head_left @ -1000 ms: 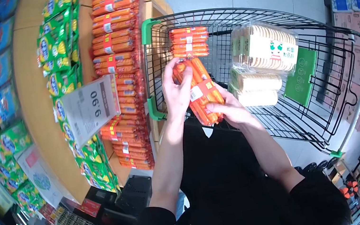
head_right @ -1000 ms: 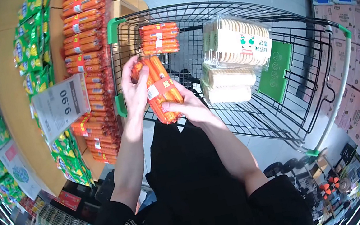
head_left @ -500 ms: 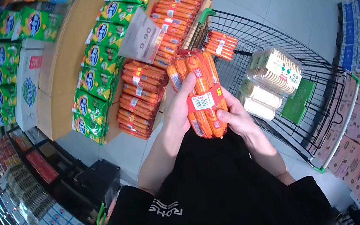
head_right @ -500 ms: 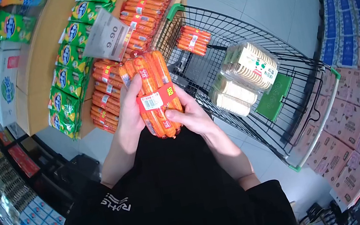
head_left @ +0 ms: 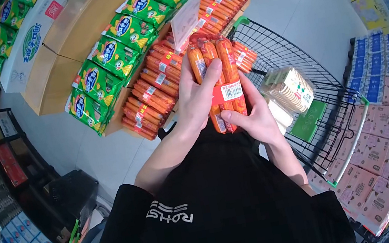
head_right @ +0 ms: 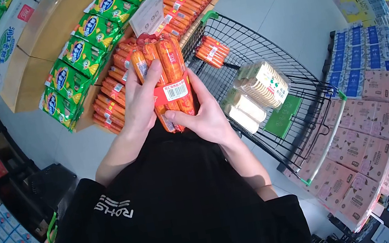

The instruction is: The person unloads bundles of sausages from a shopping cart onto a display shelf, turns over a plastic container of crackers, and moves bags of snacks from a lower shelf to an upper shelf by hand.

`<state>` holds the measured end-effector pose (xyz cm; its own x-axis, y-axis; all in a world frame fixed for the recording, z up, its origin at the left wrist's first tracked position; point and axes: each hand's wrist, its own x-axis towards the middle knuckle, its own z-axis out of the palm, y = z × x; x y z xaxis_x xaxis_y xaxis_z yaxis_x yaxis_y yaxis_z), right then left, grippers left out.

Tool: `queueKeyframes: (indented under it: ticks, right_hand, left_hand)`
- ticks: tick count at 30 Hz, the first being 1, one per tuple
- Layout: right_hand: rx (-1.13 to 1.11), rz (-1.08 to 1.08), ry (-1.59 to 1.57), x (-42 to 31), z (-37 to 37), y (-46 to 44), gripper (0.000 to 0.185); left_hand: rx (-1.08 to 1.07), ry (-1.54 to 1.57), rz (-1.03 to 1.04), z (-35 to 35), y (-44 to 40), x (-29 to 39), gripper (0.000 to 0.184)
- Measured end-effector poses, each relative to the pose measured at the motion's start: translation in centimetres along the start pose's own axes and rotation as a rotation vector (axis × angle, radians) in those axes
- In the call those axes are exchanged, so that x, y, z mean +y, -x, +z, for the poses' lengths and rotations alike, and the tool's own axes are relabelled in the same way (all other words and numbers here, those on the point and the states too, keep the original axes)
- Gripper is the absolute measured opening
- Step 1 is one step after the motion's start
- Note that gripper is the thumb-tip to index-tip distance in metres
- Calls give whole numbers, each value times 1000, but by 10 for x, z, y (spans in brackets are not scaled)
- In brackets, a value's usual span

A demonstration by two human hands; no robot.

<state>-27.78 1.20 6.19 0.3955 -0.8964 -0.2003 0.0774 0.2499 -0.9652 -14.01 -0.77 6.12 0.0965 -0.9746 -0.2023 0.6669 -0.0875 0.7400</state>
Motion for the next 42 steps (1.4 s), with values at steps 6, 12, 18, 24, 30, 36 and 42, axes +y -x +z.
queueKeyframes:
  ticks: [6,12,18,24,30,36,42]
  right_hand:
    - [-86,68,-116,-2,14,-4,80]
    - [-216,107,-205,0,14,-3,70]
    - [-193,153,-235,7,10,-4,69]
    - [-132,173,-211,11,6,1,73]
    - [-11,143,-40,26,5,-4,74]
    - [-16,217,27,44,7,-13,74]
    - [-111,240,42,59,14,-30,72]
  left_hand:
    - [-32,75,56,-25,8,16,56]
    - [-13,158,84,-38,15,8,64]
    - [-20,-121,85,-46,10,18,70]
    - [-59,-145,-56,-46,8,20,67]
    - [12,73,-115,-45,5,-6,49]
    - [103,82,-110,-64,2,-33,40]
    - [227,139,-114,-89,1,-43,38]
